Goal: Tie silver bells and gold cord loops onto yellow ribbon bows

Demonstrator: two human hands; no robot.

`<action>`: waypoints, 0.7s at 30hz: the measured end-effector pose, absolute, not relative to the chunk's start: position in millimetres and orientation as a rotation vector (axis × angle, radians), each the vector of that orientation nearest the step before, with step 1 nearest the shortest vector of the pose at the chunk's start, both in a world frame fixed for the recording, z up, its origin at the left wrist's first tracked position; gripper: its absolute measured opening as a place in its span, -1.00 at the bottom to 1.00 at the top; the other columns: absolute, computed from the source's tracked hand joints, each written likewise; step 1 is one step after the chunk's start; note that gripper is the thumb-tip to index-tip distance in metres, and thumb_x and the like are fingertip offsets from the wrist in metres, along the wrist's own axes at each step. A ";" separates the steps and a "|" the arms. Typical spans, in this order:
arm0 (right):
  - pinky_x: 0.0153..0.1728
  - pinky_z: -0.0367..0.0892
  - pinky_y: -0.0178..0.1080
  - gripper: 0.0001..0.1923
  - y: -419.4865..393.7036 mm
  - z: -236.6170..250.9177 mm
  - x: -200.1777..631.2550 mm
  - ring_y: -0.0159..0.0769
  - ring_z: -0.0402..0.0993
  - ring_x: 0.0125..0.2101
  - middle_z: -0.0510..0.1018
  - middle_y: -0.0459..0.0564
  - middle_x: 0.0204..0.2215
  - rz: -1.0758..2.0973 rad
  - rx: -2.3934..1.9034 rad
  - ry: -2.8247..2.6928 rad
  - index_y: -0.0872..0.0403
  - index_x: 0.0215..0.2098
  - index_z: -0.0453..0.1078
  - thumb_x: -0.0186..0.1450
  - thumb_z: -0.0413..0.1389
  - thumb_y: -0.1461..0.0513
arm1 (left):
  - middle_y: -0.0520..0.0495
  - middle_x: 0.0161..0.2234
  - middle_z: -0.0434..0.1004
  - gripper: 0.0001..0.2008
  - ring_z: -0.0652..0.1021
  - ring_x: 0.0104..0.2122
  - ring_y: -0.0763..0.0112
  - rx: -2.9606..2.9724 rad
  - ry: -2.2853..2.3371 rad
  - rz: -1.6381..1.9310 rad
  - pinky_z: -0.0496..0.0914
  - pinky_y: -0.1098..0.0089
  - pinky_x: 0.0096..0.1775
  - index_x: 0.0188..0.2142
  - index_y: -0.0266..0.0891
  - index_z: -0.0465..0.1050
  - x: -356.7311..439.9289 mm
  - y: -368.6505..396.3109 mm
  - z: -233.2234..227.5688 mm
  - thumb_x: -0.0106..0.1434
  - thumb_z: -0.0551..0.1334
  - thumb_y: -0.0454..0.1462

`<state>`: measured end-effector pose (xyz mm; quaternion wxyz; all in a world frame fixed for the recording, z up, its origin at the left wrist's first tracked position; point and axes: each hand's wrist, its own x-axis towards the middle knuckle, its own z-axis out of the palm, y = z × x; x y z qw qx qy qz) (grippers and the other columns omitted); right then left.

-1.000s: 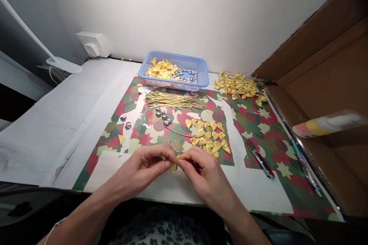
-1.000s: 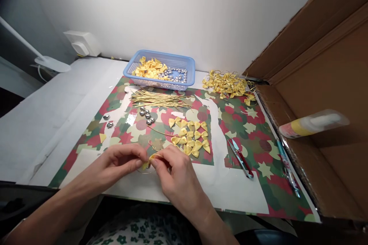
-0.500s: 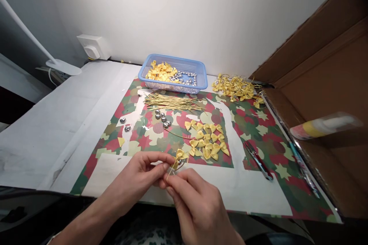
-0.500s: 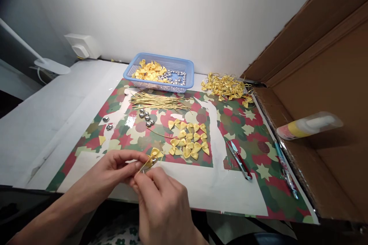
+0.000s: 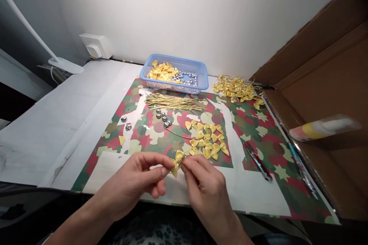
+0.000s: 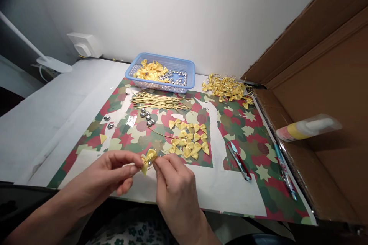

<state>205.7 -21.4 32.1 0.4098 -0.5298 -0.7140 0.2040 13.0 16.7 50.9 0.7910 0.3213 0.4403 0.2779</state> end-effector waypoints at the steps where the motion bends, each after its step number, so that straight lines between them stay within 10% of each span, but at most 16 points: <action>1: -0.33 0.38 -0.30 -0.75 -20.9 32.2 206.3 -0.33 0.47 -0.37 0.50 -0.03 -0.38 0.569 -1.329 -1.783 0.10 -0.32 0.46 0.45 0.01 0.42 | 0.03 -0.58 0.61 -0.86 0.55 -0.55 0.55 0.608 0.915 0.601 0.43 0.62 -0.44 -0.31 -0.19 0.70 13.3 17.2 51.1 0.15 0.52 -0.21; 9: -0.37 0.38 -0.33 -0.79 -23.2 55.6 213.7 -0.36 0.46 -0.39 0.52 -0.07 -0.40 0.740 -1.313 -1.649 0.06 -0.28 0.48 0.47 0.04 0.34 | -0.12 -0.27 0.71 -0.74 0.64 -0.16 0.23 0.847 1.077 0.702 0.52 0.34 -0.02 -0.27 -0.25 0.68 23.1 15.7 49.2 0.25 0.43 -0.08; 16: -0.33 0.51 -0.29 -0.73 -35.9 45.5 176.2 -0.27 0.54 -0.36 0.55 0.08 -0.35 0.548 -1.052 -1.878 0.15 -0.19 0.50 0.38 -0.03 0.45 | 0.02 -0.46 0.44 -0.53 0.40 -0.41 0.42 0.996 0.966 0.662 0.32 0.46 -0.36 -0.45 -0.28 0.52 29.4 13.7 54.3 0.40 0.24 0.05; 21: -0.41 0.54 -0.37 -0.72 -54.8 55.6 192.7 -0.30 0.57 -0.45 0.61 0.10 -0.28 0.738 -0.991 -2.128 0.15 0.03 0.50 0.44 0.01 0.33 | -0.08 -0.29 0.63 -0.73 0.57 -0.19 0.29 0.880 1.015 0.639 0.42 0.43 -0.15 -0.34 -0.26 0.64 23.8 19.2 47.6 0.24 0.45 -0.08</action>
